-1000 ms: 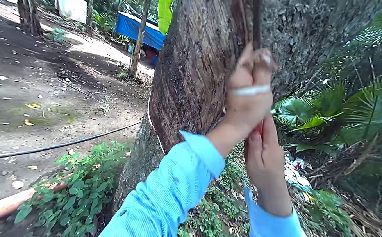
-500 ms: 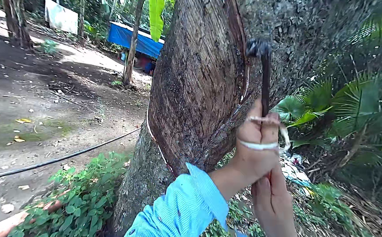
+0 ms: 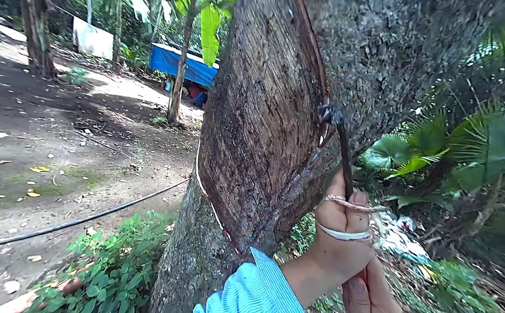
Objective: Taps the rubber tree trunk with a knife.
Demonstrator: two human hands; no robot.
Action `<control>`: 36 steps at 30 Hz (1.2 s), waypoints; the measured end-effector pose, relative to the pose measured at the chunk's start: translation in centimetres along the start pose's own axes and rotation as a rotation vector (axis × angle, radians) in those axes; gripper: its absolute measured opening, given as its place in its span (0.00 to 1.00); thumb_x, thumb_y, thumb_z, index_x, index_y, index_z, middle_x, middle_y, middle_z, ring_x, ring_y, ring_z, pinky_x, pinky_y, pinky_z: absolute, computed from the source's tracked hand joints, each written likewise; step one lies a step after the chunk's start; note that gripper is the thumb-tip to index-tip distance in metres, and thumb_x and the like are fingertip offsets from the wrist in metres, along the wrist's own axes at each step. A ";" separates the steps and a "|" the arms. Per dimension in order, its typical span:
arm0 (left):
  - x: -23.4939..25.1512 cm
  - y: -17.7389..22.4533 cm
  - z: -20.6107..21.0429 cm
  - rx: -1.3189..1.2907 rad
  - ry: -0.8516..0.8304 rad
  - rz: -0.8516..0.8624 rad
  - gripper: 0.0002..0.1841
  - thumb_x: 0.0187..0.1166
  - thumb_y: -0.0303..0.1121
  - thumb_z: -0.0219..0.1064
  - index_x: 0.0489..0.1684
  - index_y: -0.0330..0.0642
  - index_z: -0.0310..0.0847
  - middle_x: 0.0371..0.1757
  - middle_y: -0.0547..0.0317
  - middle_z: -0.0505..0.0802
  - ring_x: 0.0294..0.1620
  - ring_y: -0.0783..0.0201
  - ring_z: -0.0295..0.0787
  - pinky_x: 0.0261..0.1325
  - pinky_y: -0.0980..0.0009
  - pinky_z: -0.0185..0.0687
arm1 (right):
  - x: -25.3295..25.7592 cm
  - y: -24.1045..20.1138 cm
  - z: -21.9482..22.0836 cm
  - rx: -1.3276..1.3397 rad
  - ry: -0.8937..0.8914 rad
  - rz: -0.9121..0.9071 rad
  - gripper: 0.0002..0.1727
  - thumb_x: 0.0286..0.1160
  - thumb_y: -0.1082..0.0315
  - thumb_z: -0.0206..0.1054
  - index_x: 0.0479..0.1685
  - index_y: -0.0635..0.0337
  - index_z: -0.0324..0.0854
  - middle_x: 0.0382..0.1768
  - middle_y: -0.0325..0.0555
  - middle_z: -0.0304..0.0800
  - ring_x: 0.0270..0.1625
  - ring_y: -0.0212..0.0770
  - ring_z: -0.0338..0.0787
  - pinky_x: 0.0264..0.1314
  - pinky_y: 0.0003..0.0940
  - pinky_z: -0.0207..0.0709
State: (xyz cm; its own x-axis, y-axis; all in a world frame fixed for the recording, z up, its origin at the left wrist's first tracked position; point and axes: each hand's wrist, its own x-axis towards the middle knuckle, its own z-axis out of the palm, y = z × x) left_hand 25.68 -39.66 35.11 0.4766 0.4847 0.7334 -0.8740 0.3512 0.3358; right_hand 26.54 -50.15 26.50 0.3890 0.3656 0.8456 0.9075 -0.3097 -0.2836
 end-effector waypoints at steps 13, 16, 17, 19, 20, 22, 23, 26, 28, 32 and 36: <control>2.1 -2.1 -0.3 0.063 0.008 0.062 0.20 0.88 0.23 0.48 0.75 0.21 0.65 0.26 0.71 0.79 0.20 0.87 0.70 0.26 0.89 0.73 | 2.1 3.1 1.1 -0.065 0.080 -0.068 0.40 0.94 0.46 0.44 0.83 0.81 0.58 0.50 0.55 0.92 0.39 0.10 0.83 0.47 0.11 0.78; 1.0 -2.3 -0.6 0.089 -0.042 0.031 0.22 0.88 0.25 0.46 0.76 0.16 0.61 0.28 0.69 0.78 0.21 0.86 0.71 0.27 0.87 0.75 | 0.7 3.3 0.8 -0.056 0.062 -0.036 0.39 0.94 0.47 0.44 0.82 0.79 0.59 0.45 0.52 0.91 0.35 0.12 0.83 0.43 0.13 0.79; 1.2 -2.1 -0.8 0.099 -0.054 0.036 0.21 0.89 0.26 0.47 0.74 0.17 0.63 0.27 0.69 0.78 0.21 0.85 0.71 0.28 0.86 0.75 | 0.9 3.1 0.8 -0.075 0.049 -0.032 0.38 0.94 0.47 0.43 0.83 0.78 0.58 0.44 0.51 0.91 0.34 0.13 0.83 0.42 0.14 0.80; 2.9 -1.6 -0.4 0.091 -0.037 0.070 0.19 0.88 0.25 0.48 0.71 0.21 0.68 0.23 0.70 0.78 0.19 0.86 0.71 0.26 0.87 0.73 | 3.0 2.4 0.9 -0.131 0.069 -0.064 0.36 0.95 0.50 0.44 0.84 0.76 0.60 0.41 0.52 0.90 0.28 0.19 0.81 0.34 0.18 0.79; 3.2 -1.7 -0.1 0.068 -0.021 0.074 0.18 0.88 0.24 0.48 0.72 0.24 0.69 0.23 0.71 0.77 0.18 0.86 0.70 0.25 0.87 0.72 | 3.5 2.3 0.7 -0.146 0.068 -0.075 0.36 0.94 0.50 0.43 0.84 0.77 0.60 0.43 0.53 0.90 0.30 0.19 0.82 0.36 0.17 0.79; 3.4 -2.0 0.6 0.017 0.017 0.096 0.19 0.88 0.24 0.49 0.73 0.25 0.68 0.24 0.71 0.77 0.19 0.86 0.70 0.26 0.88 0.72 | 4.0 2.7 0.0 -0.161 0.057 -0.096 0.38 0.94 0.48 0.43 0.82 0.80 0.60 0.47 0.56 0.91 0.35 0.17 0.83 0.41 0.15 0.79; 2.8 -2.4 0.7 0.005 0.034 0.091 0.20 0.88 0.23 0.49 0.75 0.23 0.67 0.25 0.71 0.78 0.20 0.86 0.70 0.27 0.88 0.72 | 3.4 2.9 -0.4 -0.173 0.049 -0.082 0.39 0.94 0.47 0.43 0.82 0.80 0.61 0.48 0.57 0.91 0.37 0.17 0.85 0.43 0.15 0.80; 1.6 -3.1 0.5 0.059 0.019 0.096 0.20 0.86 0.23 0.49 0.71 0.18 0.66 0.26 0.70 0.78 0.22 0.87 0.72 0.30 0.88 0.74 | 2.2 2.9 -0.9 -0.246 0.043 -0.053 0.39 0.94 0.48 0.43 0.81 0.81 0.62 0.40 0.59 0.91 0.31 0.24 0.85 0.37 0.21 0.81; 3.6 -2.0 0.8 0.112 -0.004 0.102 0.20 0.88 0.25 0.49 0.75 0.24 0.67 0.23 0.68 0.78 0.20 0.82 0.72 0.27 0.83 0.74 | 4.6 2.3 -0.9 -0.287 0.062 -0.113 0.36 0.94 0.51 0.43 0.83 0.78 0.62 0.37 0.55 0.90 0.25 0.28 0.83 0.29 0.26 0.79; 4.1 -1.6 2.1 0.013 0.038 0.098 0.22 0.91 0.27 0.47 0.82 0.35 0.64 0.22 0.70 0.77 0.16 0.82 0.69 0.23 0.84 0.72 | 5.5 2.1 -2.6 -0.276 0.041 -0.157 0.39 0.94 0.43 0.40 0.84 0.71 0.64 0.40 0.52 0.90 0.25 0.24 0.79 0.29 0.21 0.76; 4.2 -0.6 1.5 0.066 -0.011 0.054 0.20 0.91 0.27 0.45 0.79 0.30 0.64 0.21 0.69 0.76 0.17 0.80 0.70 0.23 0.82 0.73 | 6.0 0.5 -2.4 -0.278 0.005 -0.112 0.37 0.95 0.45 0.40 0.85 0.69 0.63 0.27 0.47 0.85 0.18 0.29 0.76 0.21 0.29 0.75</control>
State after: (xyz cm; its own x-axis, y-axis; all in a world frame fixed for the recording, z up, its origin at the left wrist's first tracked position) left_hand 28.02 -39.03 38.84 0.4279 0.4926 0.7578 -0.9029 0.2714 0.3335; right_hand 28.96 -50.27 32.52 0.2879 0.4068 0.8670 0.8664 -0.4964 -0.0548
